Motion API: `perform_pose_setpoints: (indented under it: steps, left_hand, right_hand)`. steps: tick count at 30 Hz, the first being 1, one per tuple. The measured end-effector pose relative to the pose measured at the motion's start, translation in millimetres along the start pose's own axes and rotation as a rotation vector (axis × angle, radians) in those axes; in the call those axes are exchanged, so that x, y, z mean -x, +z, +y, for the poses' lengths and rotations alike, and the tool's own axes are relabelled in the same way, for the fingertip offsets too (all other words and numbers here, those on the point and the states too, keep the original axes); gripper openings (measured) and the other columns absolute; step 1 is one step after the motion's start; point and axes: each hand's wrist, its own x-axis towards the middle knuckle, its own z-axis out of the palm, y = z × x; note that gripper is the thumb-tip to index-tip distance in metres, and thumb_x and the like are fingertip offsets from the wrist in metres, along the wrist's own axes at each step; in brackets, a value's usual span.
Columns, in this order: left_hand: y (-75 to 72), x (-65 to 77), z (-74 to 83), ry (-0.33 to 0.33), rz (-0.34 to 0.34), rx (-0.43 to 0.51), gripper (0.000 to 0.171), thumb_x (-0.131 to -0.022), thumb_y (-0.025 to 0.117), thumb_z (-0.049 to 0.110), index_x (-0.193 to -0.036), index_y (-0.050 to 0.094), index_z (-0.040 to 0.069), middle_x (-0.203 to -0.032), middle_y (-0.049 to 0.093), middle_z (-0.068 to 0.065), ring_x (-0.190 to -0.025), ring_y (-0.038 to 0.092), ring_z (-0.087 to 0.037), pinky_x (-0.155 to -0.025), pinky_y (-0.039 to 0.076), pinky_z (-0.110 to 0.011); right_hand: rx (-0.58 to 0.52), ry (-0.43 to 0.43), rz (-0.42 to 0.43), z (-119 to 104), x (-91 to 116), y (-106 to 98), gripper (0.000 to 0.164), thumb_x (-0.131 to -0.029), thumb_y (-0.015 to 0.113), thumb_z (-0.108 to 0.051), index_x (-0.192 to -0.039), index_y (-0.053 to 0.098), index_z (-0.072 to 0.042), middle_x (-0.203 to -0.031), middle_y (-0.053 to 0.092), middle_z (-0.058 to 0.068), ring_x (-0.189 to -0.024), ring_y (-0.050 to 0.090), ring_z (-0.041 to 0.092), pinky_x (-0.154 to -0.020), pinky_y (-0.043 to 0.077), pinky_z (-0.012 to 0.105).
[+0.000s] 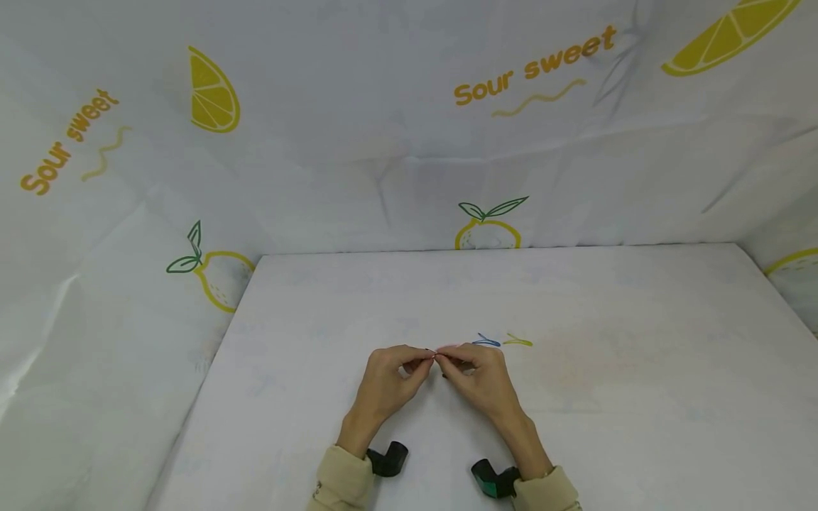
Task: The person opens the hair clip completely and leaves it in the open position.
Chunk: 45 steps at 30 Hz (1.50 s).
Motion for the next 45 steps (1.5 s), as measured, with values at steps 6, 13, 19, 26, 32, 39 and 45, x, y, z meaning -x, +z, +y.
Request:
perform_pose_setpoints:
  steps: [6, 13, 19, 26, 32, 39, 45]
  left_hand:
    - [2.0, 0.3, -1.5, -0.011, -0.005, 0.016, 0.010, -0.087, 0.077, 0.001, -0.096, 0.081, 0.004, -0.084, 0.080, -0.006, -0.068, 0.070, -0.009, -0.065, 0.053, -0.011]
    - [3.8, -1.6, -0.2, -0.023, -0.003, 0.047, 0.010, -0.088, 0.078, 0.002, -0.097, 0.081, 0.001, -0.083, 0.080, -0.008, -0.067, 0.072, -0.010, -0.062, 0.053, -0.011]
    - [9.6, -4.3, -0.4, -0.030, -0.020, 0.056, 0.007, -0.088, 0.077, 0.002, -0.093, 0.081, 0.001, -0.080, 0.079, -0.009, -0.063, 0.070, -0.010, -0.061, 0.053, -0.010]
    - [16.6, -8.8, -0.2, -0.021, -0.040, 0.030, 0.006, -0.088, 0.077, 0.004, -0.091, 0.081, 0.002, -0.079, 0.079, -0.008, -0.063, 0.069, -0.010, -0.062, 0.053, -0.012]
    - [20.8, -14.0, 1.3, -0.030, -0.073, 0.020, 0.007, -0.089, 0.077, 0.006, -0.093, 0.082, 0.003, -0.080, 0.079, -0.008, -0.064, 0.069, -0.009, -0.062, 0.053, -0.013]
    - [26.5, -21.1, 5.4, -0.034, -0.105, 0.027, 0.007, -0.088, 0.077, 0.006, -0.092, 0.082, 0.003, -0.081, 0.079, -0.007, -0.064, 0.068, -0.008, -0.063, 0.051, -0.011]
    - [35.0, -28.0, 8.0, -0.029, -0.154, 0.007, 0.007, -0.087, 0.076, 0.004, -0.091, 0.081, 0.002, -0.077, 0.078, -0.006, -0.062, 0.068, -0.009, -0.062, 0.050, -0.010]
  right_hand:
    - [-0.008, 0.057, 0.009, -2, 1, -2, 0.013, -0.085, 0.078, 0.003, -0.098, 0.079, 0.005, -0.083, 0.079, 0.013, -0.069, 0.075, 0.014, -0.062, 0.058, 0.017]
    - [-0.067, 0.086, -0.005, -2, 2, -5, 0.011, -0.086, 0.077, 0.004, -0.097, 0.080, 0.004, -0.087, 0.079, 0.015, -0.069, 0.077, 0.021, -0.063, 0.060, 0.020]
    - [-0.112, 0.095, -0.018, 0, 3, -12, 0.012, -0.088, 0.076, 0.004, -0.099, 0.080, 0.003, -0.090, 0.079, 0.016, -0.070, 0.077, 0.027, -0.063, 0.061, 0.022]
    - [0.039, 0.078, 0.019, 3, 6, -22, 0.015, -0.083, 0.080, 0.004, -0.098, 0.081, 0.000, -0.090, 0.080, 0.011, -0.075, 0.077, 0.018, -0.063, 0.059, 0.018]
    - [0.131, 0.101, 0.032, 4, 9, -30, 0.013, -0.082, 0.081, 0.003, -0.093, 0.082, -0.003, -0.086, 0.080, 0.008, -0.071, 0.074, 0.012, -0.062, 0.058, 0.019]
    - [0.195, 0.127, 0.069, 6, 11, -38, 0.011, -0.081, 0.082, 0.001, -0.090, 0.083, -0.005, -0.081, 0.079, 0.006, -0.068, 0.069, 0.006, -0.061, 0.055, 0.016]
    - [0.217, 0.168, 0.081, 7, 14, -46, 0.012, -0.080, 0.082, 0.004, -0.089, 0.083, -0.004, -0.079, 0.078, 0.005, -0.066, 0.066, 0.003, -0.060, 0.053, 0.013]
